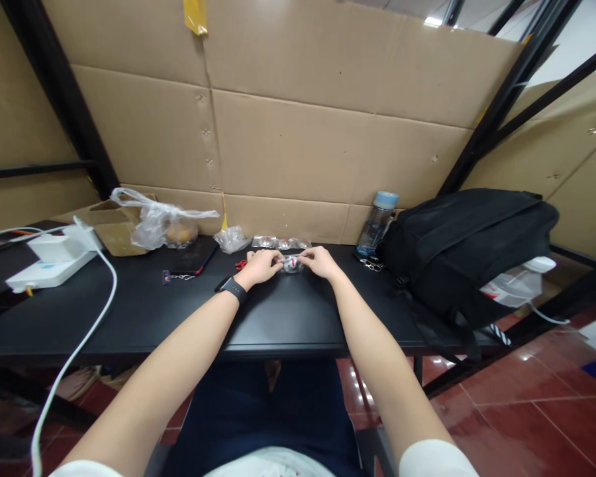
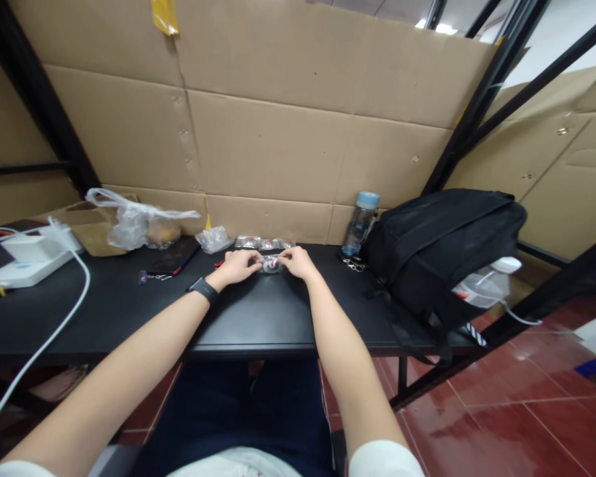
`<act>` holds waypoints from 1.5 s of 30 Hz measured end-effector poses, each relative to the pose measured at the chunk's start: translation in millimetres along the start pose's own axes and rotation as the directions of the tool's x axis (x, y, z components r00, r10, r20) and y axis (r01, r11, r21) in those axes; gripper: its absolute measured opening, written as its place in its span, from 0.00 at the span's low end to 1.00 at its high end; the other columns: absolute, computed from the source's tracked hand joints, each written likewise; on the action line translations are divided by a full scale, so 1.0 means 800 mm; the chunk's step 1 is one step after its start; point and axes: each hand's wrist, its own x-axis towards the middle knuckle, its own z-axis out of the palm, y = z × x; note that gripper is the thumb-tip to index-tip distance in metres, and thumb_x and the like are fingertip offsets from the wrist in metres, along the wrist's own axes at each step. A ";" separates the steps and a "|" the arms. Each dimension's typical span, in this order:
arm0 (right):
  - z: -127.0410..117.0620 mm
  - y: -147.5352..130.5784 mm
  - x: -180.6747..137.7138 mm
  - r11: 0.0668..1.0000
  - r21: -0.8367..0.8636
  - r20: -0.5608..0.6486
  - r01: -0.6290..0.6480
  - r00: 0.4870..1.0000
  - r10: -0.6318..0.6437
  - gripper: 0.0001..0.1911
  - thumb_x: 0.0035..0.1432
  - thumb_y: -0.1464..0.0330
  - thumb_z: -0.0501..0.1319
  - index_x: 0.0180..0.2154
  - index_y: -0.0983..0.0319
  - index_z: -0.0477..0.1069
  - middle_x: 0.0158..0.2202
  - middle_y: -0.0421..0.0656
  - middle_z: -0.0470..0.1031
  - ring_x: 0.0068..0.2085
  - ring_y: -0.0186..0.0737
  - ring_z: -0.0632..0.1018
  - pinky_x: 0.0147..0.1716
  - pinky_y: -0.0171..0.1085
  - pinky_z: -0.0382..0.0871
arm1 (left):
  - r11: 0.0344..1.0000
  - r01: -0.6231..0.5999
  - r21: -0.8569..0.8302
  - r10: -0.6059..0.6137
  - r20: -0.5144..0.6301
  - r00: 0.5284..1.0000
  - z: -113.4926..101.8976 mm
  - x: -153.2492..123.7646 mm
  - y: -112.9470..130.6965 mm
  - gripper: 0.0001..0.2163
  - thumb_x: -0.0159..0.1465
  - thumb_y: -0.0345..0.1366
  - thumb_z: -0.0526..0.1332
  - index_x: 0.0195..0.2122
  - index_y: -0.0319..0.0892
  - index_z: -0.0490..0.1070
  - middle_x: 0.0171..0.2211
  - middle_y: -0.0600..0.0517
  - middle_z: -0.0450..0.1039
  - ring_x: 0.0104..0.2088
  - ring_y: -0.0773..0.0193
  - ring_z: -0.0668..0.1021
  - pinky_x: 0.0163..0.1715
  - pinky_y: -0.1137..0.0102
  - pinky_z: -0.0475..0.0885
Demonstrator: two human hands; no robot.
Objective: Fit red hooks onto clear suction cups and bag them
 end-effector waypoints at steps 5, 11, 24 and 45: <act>0.001 0.005 0.000 0.971 0.228 0.054 -0.070 0.997 0.059 0.08 0.54 0.69 0.66 0.35 0.66 0.81 0.29 0.44 0.80 0.31 0.38 0.77 0.37 0.35 0.69 | 0.994 0.085 -0.064 -0.086 -0.010 0.996 -0.003 0.001 0.003 0.08 0.66 0.42 0.61 0.41 0.49 0.77 0.43 0.53 0.82 0.49 0.53 0.79 0.49 0.62 0.65; 0.008 0.007 0.001 0.931 0.356 0.106 -0.082 0.993 0.048 0.11 0.49 0.73 0.68 0.38 0.68 0.80 0.29 0.43 0.79 0.30 0.36 0.77 0.36 0.34 0.71 | 0.993 0.101 -0.063 -0.100 0.014 0.995 -0.001 0.002 -0.001 0.05 0.63 0.39 0.63 0.39 0.48 0.77 0.39 0.54 0.82 0.45 0.55 0.81 0.48 0.64 0.66; 0.002 0.010 0.000 0.960 0.266 0.187 -0.090 0.981 0.041 0.12 0.48 0.75 0.68 0.38 0.66 0.79 0.28 0.42 0.80 0.29 0.36 0.78 0.32 0.32 0.70 | 0.997 0.061 -0.054 -0.055 0.098 0.994 -0.004 -0.001 -0.001 0.12 0.59 0.39 0.67 0.44 0.50 0.78 0.38 0.54 0.82 0.46 0.53 0.80 0.45 0.65 0.67; -0.006 0.000 -0.007 0.913 0.392 0.222 -0.108 0.975 0.020 0.19 0.45 0.73 0.73 0.41 0.65 0.75 0.28 0.43 0.81 0.31 0.38 0.81 0.35 0.34 0.73 | 0.996 0.075 -0.055 -0.072 0.056 0.996 -0.002 0.002 -0.005 0.08 0.62 0.40 0.65 0.43 0.51 0.77 0.41 0.53 0.82 0.48 0.52 0.80 0.50 0.61 0.64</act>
